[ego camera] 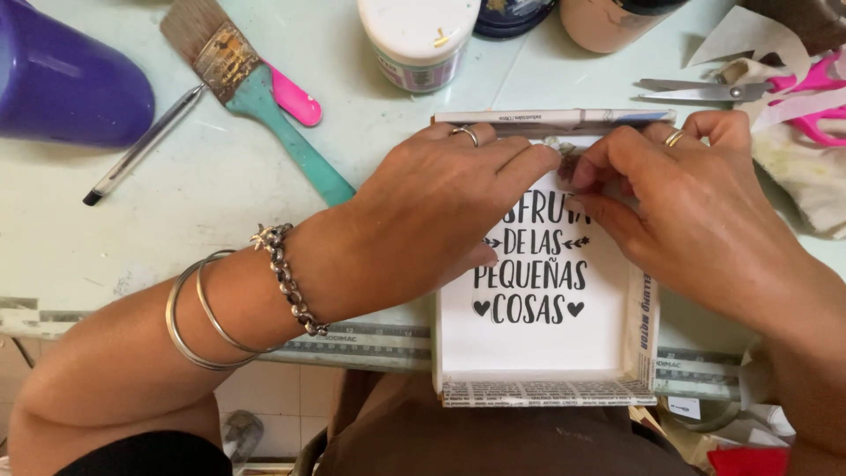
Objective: The person positions a floral-patterned paper on a small white box, then uses pink-handled scissors to cut the paper into a smaller rectangular piece. The person holds the paper with one hand and cuts with the other, trimming the edges to size.
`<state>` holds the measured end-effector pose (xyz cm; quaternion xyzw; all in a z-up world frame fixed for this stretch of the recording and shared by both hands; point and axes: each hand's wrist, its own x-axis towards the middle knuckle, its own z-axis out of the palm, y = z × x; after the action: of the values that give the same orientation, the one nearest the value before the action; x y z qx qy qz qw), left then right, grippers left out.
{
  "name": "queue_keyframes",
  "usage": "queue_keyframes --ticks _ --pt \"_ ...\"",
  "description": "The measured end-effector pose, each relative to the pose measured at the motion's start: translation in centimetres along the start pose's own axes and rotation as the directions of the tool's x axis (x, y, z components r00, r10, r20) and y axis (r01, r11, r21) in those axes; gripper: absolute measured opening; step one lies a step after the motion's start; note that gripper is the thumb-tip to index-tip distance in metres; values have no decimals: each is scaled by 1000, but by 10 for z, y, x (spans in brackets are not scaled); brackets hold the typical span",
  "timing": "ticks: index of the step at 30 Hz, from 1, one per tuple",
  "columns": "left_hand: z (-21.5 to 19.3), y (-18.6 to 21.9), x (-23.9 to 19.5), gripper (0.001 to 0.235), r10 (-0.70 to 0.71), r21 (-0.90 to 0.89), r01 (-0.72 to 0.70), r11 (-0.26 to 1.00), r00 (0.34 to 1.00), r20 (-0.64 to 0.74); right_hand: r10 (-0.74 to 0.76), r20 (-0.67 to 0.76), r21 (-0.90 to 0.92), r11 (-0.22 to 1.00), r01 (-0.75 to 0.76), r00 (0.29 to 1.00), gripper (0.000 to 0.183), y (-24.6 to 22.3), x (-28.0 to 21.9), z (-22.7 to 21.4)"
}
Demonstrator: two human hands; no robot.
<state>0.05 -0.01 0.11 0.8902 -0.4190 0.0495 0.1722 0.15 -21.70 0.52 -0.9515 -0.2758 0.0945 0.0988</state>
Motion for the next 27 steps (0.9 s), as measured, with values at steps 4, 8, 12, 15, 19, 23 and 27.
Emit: queue_keyframes --ticks 4,8,12,15,19,23,27 --pt "1 -1 0 74 0 -46 0 999 1000 15 -12 -34 -7 1000 11 999 13 2 -2 3" --pt "-1 0 1 72 7 -48 -7 999 1000 15 -11 -18 -5 1000 11 1000 12 1 -1 2" --pt "0 -1 1 72 6 -40 -5 999 1000 17 -12 -24 -2 1000 12 1000 11 2 -2 3" --pt "0 -1 1 71 5 -48 -4 999 1000 24 -2 -16 -7 1000 2 1000 10 2 -1 2" --pt "0 0 1 71 8 -14 -8 1000 1000 14 -12 -29 -24 1000 12 1000 13 2 -2 4" --pt "1 0 0 71 0 -14 1 1000 1000 24 -32 -46 -30 999 30 998 15 2 -2 3" --pt "0 -1 1 71 6 -23 -6 1000 1000 25 -13 -27 -24 1000 13 1000 13 1 -2 2"
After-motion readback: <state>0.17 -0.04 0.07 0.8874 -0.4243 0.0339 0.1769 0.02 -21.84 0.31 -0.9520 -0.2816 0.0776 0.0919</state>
